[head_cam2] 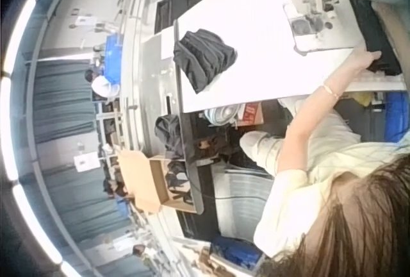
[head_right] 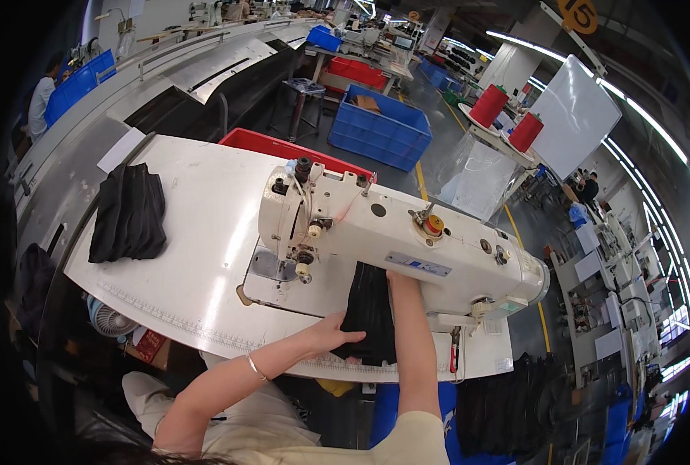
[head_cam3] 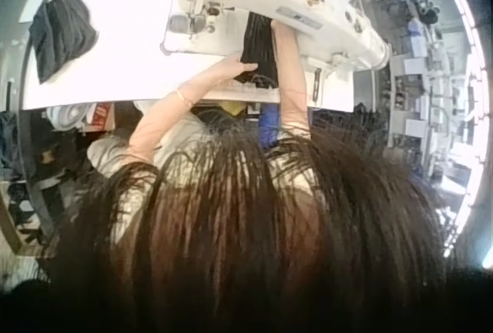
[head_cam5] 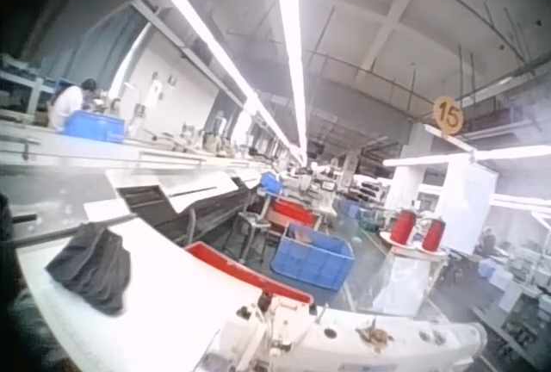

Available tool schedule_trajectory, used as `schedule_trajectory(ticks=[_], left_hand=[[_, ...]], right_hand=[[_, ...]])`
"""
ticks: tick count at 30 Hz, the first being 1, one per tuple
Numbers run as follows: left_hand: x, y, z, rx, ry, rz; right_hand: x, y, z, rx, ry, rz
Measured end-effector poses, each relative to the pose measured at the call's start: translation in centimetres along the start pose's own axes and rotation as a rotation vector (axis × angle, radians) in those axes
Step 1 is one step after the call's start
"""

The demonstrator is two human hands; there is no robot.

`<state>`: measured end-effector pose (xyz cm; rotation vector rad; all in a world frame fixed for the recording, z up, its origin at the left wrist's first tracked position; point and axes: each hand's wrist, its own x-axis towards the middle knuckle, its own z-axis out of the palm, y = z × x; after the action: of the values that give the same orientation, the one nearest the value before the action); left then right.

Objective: The recorder is sewing black fabric components and assembling straps for bags using an industrial sewing machine.

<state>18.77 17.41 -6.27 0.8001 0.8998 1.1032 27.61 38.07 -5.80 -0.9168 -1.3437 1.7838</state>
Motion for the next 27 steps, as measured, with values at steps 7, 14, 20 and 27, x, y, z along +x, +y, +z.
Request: schedule_trajectory(ticks=[7, 14, 20, 27], left_hand=[[5.7, -0.3, 1.3, 0.382, 0.263, 0.155], [1.6, 2.6, -2.1, 0.563, 0.018, 0.038], [-18.2, 9.2, -4.9, 0.8, 0.018, 0.214], [-49.2, 6.0, -1.4, 0.369, 1.662, 0.63]], right_hand=[[1.0, -0.9, -4.7, -0.928, 0.077, -0.536], [-7.1, -2.2, 6.2, -1.459, -0.328, -0.244], [-6.2, 1.2, -3.3, -2.052, -0.18, -0.493], [-19.2, -1.1, 17.6, -1.459, -0.967, -0.832]])
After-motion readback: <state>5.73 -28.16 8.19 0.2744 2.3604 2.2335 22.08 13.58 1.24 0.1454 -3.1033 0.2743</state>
